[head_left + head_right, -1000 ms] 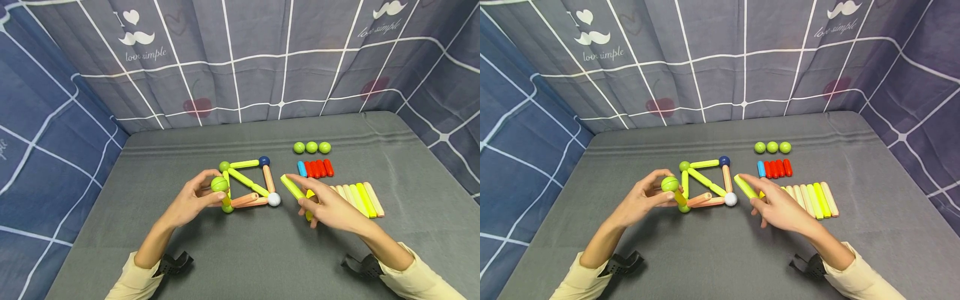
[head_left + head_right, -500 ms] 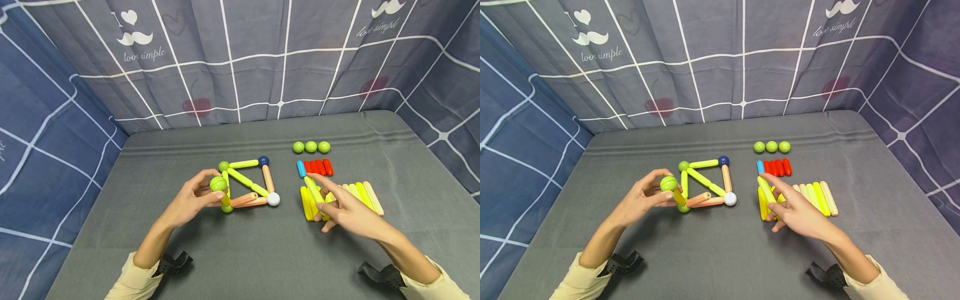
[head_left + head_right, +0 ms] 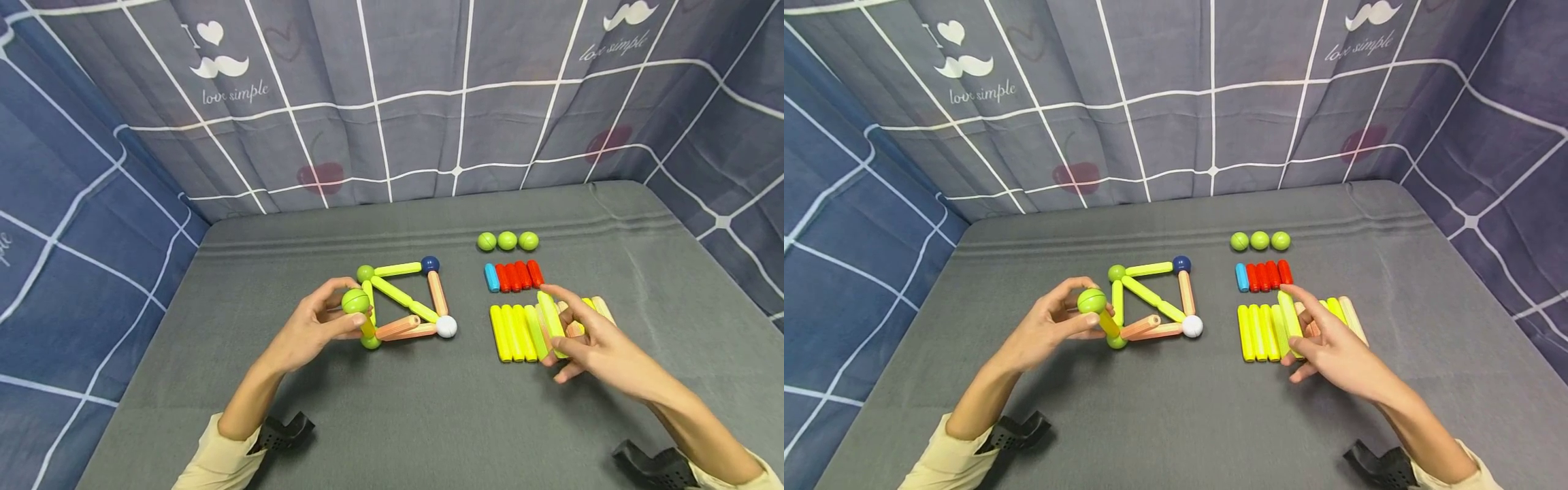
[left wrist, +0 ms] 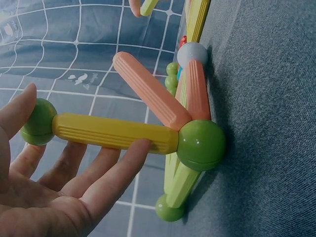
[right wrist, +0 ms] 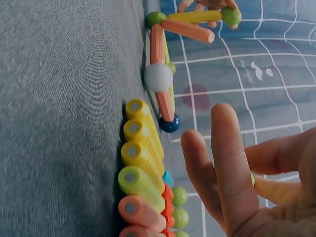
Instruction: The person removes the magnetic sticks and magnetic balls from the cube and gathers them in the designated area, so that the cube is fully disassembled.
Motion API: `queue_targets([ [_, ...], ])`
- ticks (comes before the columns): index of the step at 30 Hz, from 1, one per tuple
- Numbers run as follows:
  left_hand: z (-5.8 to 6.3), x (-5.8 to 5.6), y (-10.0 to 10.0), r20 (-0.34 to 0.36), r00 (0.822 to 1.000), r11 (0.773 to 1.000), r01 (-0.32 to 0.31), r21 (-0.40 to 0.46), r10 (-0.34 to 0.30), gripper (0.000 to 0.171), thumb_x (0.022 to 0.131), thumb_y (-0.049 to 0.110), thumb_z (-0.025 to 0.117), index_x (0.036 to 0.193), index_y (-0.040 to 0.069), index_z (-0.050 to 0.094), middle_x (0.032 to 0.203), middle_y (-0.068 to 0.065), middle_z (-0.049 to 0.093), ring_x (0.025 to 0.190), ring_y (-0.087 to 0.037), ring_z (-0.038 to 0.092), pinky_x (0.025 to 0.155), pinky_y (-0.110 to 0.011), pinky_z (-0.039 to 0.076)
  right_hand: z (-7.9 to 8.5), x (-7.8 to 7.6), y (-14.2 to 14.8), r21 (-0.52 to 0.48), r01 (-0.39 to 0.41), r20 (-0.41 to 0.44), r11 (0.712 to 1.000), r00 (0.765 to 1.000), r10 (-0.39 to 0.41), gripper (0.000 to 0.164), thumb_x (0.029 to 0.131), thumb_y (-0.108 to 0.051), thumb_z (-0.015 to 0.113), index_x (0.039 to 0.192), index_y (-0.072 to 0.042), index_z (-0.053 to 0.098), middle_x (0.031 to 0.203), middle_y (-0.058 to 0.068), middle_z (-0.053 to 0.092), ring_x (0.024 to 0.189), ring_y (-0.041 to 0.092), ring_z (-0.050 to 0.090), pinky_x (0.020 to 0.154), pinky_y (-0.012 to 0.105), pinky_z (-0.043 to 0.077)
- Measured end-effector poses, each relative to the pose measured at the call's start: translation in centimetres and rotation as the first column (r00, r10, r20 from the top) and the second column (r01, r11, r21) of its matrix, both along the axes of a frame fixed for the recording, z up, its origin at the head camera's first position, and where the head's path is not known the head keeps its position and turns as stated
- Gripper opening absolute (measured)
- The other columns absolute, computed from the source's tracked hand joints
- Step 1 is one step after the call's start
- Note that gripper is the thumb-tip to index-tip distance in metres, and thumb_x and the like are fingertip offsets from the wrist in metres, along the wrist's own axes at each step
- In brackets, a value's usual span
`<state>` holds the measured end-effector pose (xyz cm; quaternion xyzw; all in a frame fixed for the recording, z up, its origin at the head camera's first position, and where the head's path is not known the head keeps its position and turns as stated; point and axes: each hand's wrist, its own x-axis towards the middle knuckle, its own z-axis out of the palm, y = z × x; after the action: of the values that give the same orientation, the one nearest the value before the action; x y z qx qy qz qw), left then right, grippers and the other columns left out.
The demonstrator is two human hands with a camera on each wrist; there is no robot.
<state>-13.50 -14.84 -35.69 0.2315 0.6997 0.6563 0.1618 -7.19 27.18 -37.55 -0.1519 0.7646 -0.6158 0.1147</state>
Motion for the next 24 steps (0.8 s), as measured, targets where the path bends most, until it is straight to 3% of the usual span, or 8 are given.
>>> queue_targets([
  [4,0.0,0.0,-0.1,-0.001,1.000,1.000,-0.002,0.002,0.002,0.044,0.094,0.002,0.066,0.133,0.001,0.044,0.119,-0.037,0.054,0.109,-0.040,0.063,0.082,-0.059,0.054,-0.1,0.0,0.6,0.027,0.034,-0.039,0.999,0.999,-0.033,0.069,0.095,0.013,0.052,0.151,-0.017,0.026,0.099,0.026,0.036,0.074,0.035,0.069,0.053,0.046,0.059],
  [9,0.0,-0.1,0.0,0.000,1.000,1.000,-0.003,0.006,0.003,0.047,0.094,0.002,0.066,0.134,-0.003,0.042,0.117,-0.033,0.057,0.109,-0.049,0.060,0.082,-0.059,0.054,0.1,-0.2,2.2,0.135,0.122,-0.083,0.983,0.990,-0.112,0.071,0.093,0.011,0.057,0.150,-0.019,0.029,0.100,0.025,0.042,0.065,0.031,0.067,0.053,0.043,0.059],
  [14,0.0,0.0,0.0,-0.001,1.000,1.000,-0.004,0.005,0.004,0.046,0.094,0.002,0.066,0.134,-0.004,0.042,0.115,-0.029,0.059,0.109,-0.051,0.059,0.082,-0.060,0.054,0.6,-0.3,4.8,0.309,0.205,-0.132,0.929,0.976,-0.172,0.071,0.091,0.007,0.063,0.149,-0.021,0.031,0.099,0.018,0.050,0.053,0.025,0.060,0.049,0.035,0.055],
  [19,0.0,0.0,0.0,0.007,1.000,1.000,-0.002,0.008,0.002,0.044,0.094,0.002,0.066,0.133,0.001,0.044,0.117,-0.034,0.056,0.109,-0.050,0.060,0.082,-0.059,0.054,0.1,-0.5,6.9,0.371,0.261,-0.175,0.891,0.962,-0.209,0.069,0.089,0.004,0.067,0.145,-0.024,0.038,0.091,0.010,0.054,0.050,0.021,0.054,0.044,0.031,0.047],
  [24,0.0,0.0,0.0,0.005,1.000,1.000,0.006,0.016,-0.006,0.045,0.095,0.002,0.065,0.133,-0.001,0.043,0.118,-0.037,0.054,0.109,-0.051,0.059,0.082,-0.059,0.054,-0.5,-0.8,8.4,0.455,0.306,-0.186,0.836,0.951,-0.247,0.063,0.093,-0.007,0.069,0.146,-0.009,0.037,0.087,0.009,0.057,0.050,0.021,0.054,0.044,0.030,0.046],
])
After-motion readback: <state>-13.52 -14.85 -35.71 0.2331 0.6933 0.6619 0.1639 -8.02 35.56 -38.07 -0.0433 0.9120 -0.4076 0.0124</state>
